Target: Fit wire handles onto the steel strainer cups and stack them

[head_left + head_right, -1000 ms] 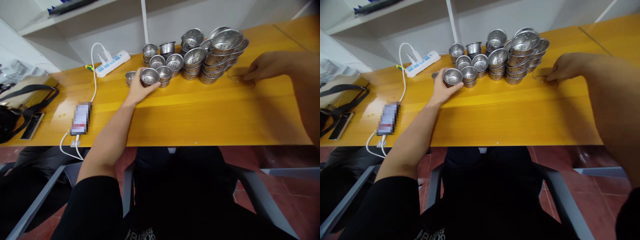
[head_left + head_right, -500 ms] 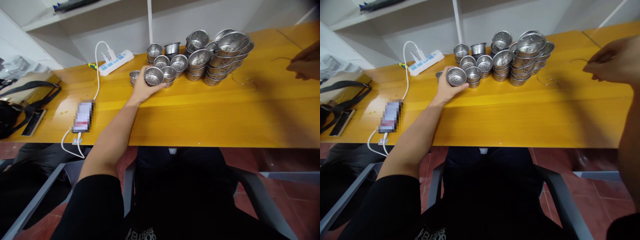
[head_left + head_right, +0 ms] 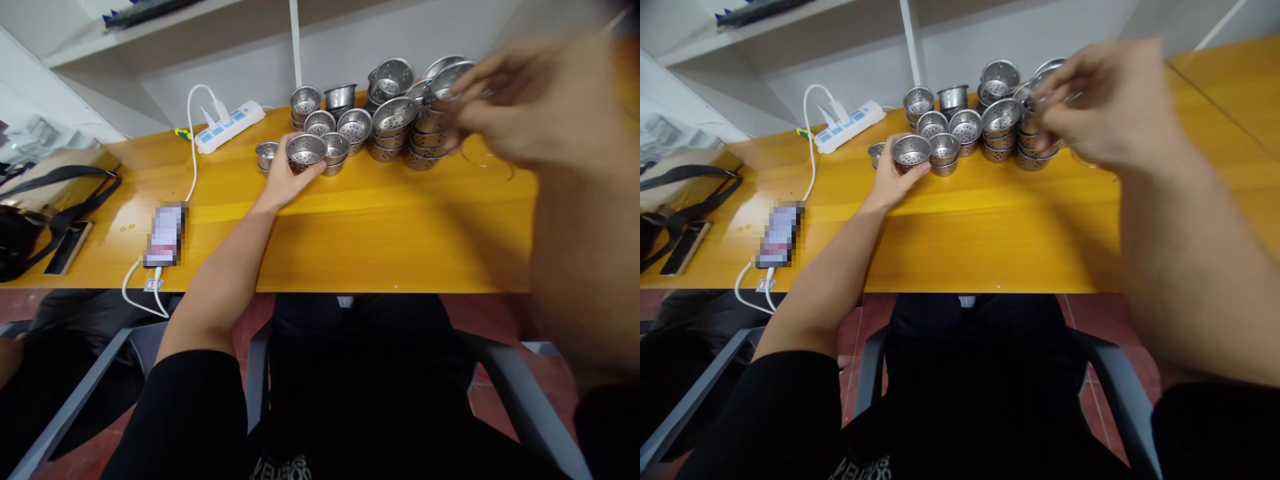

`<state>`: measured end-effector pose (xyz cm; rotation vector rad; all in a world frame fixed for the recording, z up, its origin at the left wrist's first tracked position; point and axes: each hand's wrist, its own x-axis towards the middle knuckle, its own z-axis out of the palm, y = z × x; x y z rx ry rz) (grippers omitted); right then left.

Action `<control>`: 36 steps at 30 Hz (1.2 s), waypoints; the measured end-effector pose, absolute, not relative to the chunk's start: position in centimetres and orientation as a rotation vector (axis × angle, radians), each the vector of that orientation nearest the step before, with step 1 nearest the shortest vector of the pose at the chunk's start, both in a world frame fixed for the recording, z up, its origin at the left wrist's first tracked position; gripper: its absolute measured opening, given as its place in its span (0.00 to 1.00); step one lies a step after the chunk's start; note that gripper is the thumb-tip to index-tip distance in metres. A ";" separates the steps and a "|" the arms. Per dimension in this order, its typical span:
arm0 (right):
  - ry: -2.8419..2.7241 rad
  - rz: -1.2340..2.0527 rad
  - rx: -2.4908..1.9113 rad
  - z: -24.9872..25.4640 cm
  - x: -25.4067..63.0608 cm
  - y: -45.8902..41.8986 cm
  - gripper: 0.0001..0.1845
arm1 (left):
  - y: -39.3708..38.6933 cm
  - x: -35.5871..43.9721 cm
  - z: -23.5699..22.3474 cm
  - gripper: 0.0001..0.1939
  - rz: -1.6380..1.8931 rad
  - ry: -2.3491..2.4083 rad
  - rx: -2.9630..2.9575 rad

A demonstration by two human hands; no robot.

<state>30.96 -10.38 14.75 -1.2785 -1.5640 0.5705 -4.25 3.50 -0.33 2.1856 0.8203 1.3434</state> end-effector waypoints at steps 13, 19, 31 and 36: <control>-1.637 0.784 -1.112 7.2 19.7 -4.6 0.13 | 1.6 -3.7 0.4 0.56 1.194 0.854 2.339; -1.723 0.516 -1.053 5.7 20.8 -4.2 0.04 | 0.5 -2.7 1.5 0.61 1.169 0.863 2.381; -1.700 0.430 -1.130 5.2 19.9 -4.1 0.07 | 0.1 -2.3 1.8 0.58 1.166 0.918 2.363; -1.661 0.482 -1.133 5.0 19.7 -4.1 0.11 | 0.1 -2.2 2.0 0.57 1.182 0.922 2.342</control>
